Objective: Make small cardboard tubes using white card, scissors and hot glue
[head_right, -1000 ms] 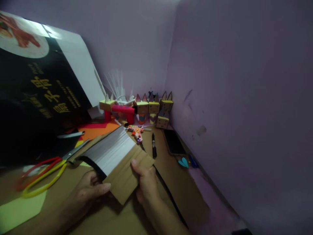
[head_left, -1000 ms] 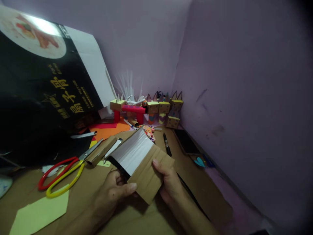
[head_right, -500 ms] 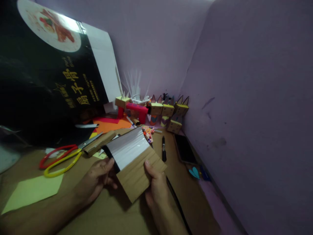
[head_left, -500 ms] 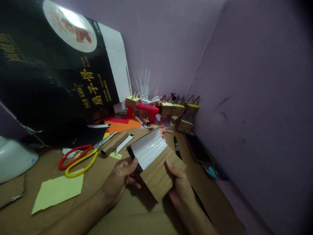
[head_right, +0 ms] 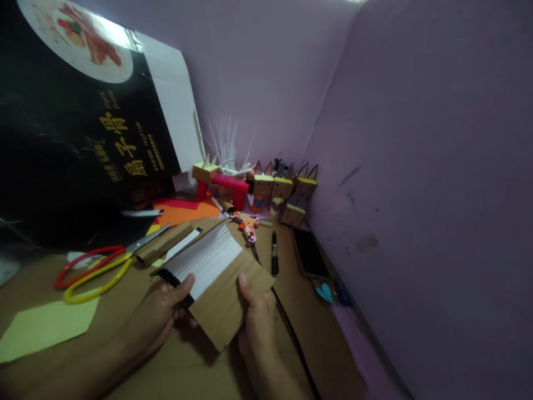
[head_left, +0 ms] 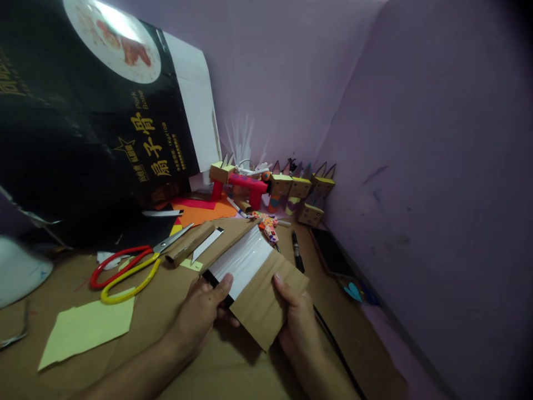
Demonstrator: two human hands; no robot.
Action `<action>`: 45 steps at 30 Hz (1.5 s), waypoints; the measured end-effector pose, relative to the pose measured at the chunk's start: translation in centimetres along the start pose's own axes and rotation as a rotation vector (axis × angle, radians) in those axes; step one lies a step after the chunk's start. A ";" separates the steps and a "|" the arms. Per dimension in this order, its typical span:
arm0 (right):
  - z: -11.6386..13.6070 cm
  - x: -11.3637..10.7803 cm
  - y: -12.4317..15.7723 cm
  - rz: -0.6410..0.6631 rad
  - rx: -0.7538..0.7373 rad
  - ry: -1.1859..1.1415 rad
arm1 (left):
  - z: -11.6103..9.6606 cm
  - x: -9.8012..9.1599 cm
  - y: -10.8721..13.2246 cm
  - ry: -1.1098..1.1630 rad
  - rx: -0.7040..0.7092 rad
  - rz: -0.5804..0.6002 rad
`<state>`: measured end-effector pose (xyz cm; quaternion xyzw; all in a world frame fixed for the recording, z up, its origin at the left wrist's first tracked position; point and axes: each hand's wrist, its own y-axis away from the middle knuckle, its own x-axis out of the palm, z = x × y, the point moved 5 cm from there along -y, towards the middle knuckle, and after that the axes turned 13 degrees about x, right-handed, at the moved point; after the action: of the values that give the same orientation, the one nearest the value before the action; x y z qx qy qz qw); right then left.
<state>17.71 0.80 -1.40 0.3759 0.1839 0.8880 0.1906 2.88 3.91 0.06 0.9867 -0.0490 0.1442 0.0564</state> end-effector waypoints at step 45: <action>0.0 1.7 0.8 0.230 0.094 -0.029 | -0.2 0.2 -0.3 -0.123 -0.042 0.111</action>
<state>16.44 0.94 0.00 0.4160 0.1781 0.8888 0.0723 3.06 4.18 0.25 0.9881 -0.1099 0.0850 0.0660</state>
